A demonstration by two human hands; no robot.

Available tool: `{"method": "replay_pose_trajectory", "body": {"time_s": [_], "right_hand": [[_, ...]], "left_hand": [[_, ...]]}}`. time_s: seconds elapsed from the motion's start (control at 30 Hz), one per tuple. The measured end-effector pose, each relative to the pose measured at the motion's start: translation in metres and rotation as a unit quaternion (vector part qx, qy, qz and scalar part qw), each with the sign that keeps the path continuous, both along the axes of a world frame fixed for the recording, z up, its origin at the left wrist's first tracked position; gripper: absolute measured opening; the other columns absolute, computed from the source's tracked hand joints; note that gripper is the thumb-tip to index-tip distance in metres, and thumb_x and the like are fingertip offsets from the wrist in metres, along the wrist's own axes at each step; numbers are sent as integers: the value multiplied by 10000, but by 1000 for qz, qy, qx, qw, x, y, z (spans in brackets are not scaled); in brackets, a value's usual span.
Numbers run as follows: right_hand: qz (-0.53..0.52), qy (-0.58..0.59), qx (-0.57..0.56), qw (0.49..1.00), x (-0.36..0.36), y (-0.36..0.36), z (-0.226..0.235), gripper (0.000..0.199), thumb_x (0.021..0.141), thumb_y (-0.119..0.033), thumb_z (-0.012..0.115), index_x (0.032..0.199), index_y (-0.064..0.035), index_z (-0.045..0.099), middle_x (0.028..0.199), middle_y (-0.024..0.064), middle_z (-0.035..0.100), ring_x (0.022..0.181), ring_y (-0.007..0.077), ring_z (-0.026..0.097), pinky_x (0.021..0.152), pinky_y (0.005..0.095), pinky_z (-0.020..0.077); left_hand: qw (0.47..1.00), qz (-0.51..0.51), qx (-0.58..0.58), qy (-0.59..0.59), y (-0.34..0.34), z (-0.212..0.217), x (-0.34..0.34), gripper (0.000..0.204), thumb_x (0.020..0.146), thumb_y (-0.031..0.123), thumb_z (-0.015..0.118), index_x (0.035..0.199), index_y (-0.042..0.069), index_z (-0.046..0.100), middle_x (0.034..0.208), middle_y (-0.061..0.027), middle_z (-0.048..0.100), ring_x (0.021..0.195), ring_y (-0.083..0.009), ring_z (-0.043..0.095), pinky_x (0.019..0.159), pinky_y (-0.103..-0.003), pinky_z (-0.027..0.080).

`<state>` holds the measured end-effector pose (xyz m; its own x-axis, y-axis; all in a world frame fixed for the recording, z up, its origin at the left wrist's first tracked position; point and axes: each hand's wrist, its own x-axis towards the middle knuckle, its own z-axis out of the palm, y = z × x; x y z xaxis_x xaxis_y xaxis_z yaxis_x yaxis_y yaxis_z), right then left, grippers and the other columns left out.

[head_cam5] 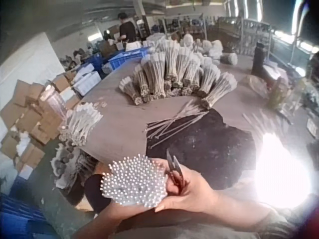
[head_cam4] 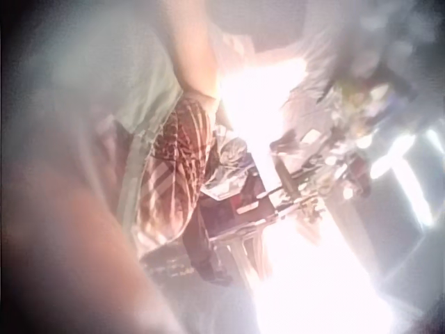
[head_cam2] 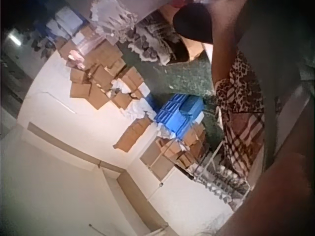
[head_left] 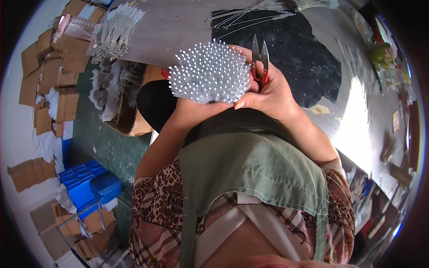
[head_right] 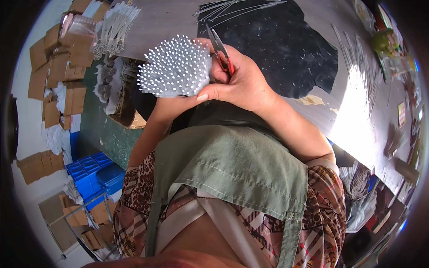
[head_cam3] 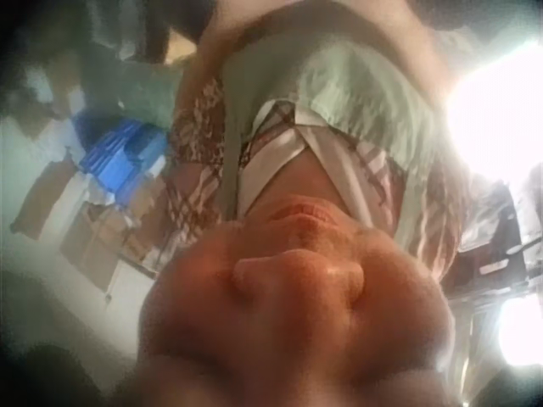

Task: The person uses red-handled scissors to trim the tips of bundled wire brushes held in their left hand. They repeatedly cut the ends of the bristles to create a uniform surface, then separate the bundles to inspect the cut. The person works at a table in a workshop environment with other similar items visible.

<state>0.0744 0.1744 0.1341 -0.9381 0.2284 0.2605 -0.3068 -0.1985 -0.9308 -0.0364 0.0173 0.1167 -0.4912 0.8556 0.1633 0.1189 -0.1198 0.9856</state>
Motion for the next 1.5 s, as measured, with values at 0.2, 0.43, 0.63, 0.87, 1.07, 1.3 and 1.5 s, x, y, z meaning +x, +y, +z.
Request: {"method": "replay_pose_trajectory", "body": {"time_s": [0.2, 0.43, 0.63, 0.87, 1.07, 1.3, 1.5], "right_hand": [[57, -23, -7, 998, 9, -10, -21, 813, 646, 17, 798, 1360, -72, 419, 692, -90, 297, 639, 19, 334, 633, 150, 346], [76, -76, 28, 994, 21, -13, -26, 813, 661, 70, 767, 1367, -25, 375, 784, -78, 408, 737, 23, 414, 753, 189, 416], [38, -86, 60, 994, 29, -16, -33, 783, 670, 71, 757, 1355, -73, 405, 753, -73, 364, 721, 32, 394, 723, 194, 401], [15, -64, 62, 996, 28, -17, -40, 792, 672, 39, 768, 1366, -111, 416, 696, -79, 292, 645, 34, 333, 642, 165, 354], [49, -104, 47, 992, 29, -17, -40, 805, 671, 91, 743, 1373, -78, 388, 734, -80, 334, 683, 25, 355, 704, 164, 379], [71, -104, -18, 992, 27, -23, -50, 783, 679, 114, 724, 1362, -123, 425, 707, -94, 282, 648, 22, 321, 659, 152, 356], [92, -146, -46, 984, 27, -20, -41, 782, 672, 156, 698, 1362, -54, 396, 740, -81, 343, 681, 18, 370, 715, 166, 400]], "left_hand": [[994, -75, -5, -84, 3, -17, -12, 396, 814, 119, 662, 1171, 2, 538, 1113, -57, 608, 1023, -148, 578, 895, -296, 456], [948, 63, -74, -303, -3, -53, -7, 364, 754, 448, 560, 980, 192, 686, 1001, -159, 653, 933, -385, 607, 814, -623, 400], [970, -25, -71, -231, 12, 4, 12, 282, 818, 282, 564, 1049, 135, 633, 973, -108, 652, 871, -270, 614, 789, -415, 478], [983, -56, -32, 170, 2, -26, -2, 313, 875, 109, 575, 1169, 6, 550, 1116, -78, 617, 1034, -156, 581, 896, -298, 461], [984, -9, -113, 136, -17, -115, -28, 328, 861, 131, 593, 1167, 19, 560, 1119, -83, 619, 1029, -175, 584, 904, -309, 459], [989, -145, -11, 32, 2, -54, -10, 348, 889, 151, 551, 1182, -36, 526, 1087, -131, 622, 983, -201, 618, 885, -309, 482], [987, -135, -46, -77, 0, -56, -1, 362, 905, 137, 533, 1205, -59, 481, 1037, -154, 636, 921, -214, 649, 834, -291, 522]]}}
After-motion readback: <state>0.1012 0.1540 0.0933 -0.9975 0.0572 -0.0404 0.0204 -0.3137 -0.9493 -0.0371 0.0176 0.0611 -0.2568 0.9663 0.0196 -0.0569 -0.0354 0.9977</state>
